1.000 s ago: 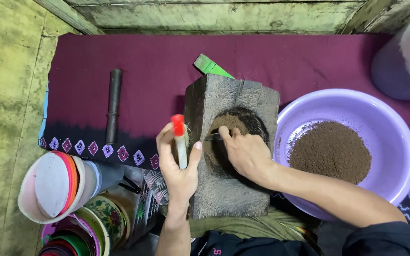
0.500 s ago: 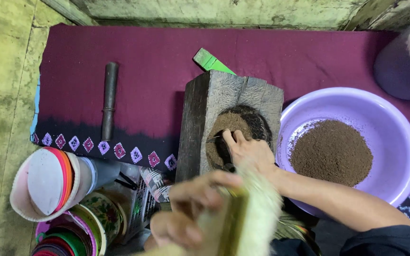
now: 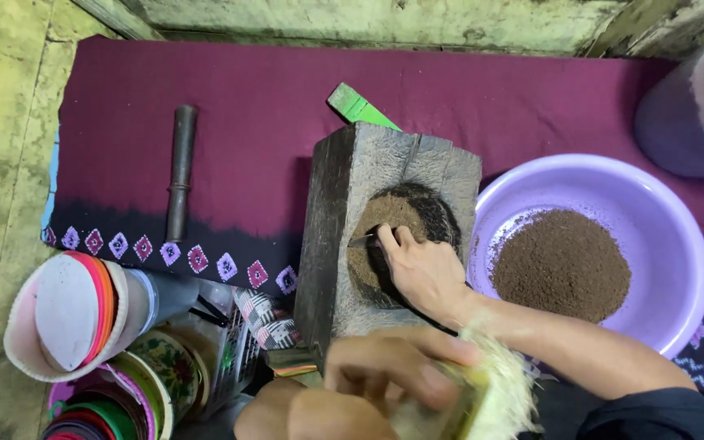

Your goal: Moving ground powder from a stone mortar into a plastic bowl using a spoon, hands, and a brush.

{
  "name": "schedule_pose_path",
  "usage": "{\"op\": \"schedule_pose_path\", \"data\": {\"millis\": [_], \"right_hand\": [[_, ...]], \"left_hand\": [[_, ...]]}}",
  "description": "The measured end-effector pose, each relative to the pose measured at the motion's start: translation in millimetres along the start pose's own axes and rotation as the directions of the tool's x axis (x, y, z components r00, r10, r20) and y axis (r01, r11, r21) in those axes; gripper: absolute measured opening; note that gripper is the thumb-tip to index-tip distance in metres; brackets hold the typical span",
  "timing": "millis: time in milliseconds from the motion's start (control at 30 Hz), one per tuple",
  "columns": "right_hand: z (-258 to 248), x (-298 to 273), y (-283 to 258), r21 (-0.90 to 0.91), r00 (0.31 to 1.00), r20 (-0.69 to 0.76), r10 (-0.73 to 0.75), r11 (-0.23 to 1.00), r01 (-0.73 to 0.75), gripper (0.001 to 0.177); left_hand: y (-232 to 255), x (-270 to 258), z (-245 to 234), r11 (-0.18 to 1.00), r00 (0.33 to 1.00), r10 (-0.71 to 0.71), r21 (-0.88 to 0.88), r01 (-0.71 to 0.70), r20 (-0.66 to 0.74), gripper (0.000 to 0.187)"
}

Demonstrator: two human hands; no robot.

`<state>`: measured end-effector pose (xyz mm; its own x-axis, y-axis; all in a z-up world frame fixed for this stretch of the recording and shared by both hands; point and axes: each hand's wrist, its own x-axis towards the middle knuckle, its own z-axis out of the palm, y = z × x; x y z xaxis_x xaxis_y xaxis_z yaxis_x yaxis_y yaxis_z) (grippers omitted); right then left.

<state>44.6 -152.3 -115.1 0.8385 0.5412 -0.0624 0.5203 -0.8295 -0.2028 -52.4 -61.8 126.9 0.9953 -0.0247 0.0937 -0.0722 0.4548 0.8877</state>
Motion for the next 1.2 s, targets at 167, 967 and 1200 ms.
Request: {"op": "schedule_pose_path", "data": {"millis": [167, 967, 1200], "right_hand": [[0, 6, 2, -0.008, 1.0, 0.003, 0.001, 1.0, -0.001, 0.039], [-7, 4, -1, 0.067, 0.997, -0.01, 0.079, 0.995, -0.078, 0.021], [-31, 22, 11, 0.09, 0.99, 0.008, 0.141, 0.986, -0.141, 0.02]], "left_hand": [[4, 0, -1, 0.992, 0.989, 0.124, 0.02, -0.126, 0.083, 0.01], [-68, 35, -93, 0.408, 0.494, 0.856, 0.784, -0.468, -0.151, 0.048], [-71, 39, -98, 0.443, 0.584, 0.798, 0.802, -0.402, -0.148, 0.044]]}}
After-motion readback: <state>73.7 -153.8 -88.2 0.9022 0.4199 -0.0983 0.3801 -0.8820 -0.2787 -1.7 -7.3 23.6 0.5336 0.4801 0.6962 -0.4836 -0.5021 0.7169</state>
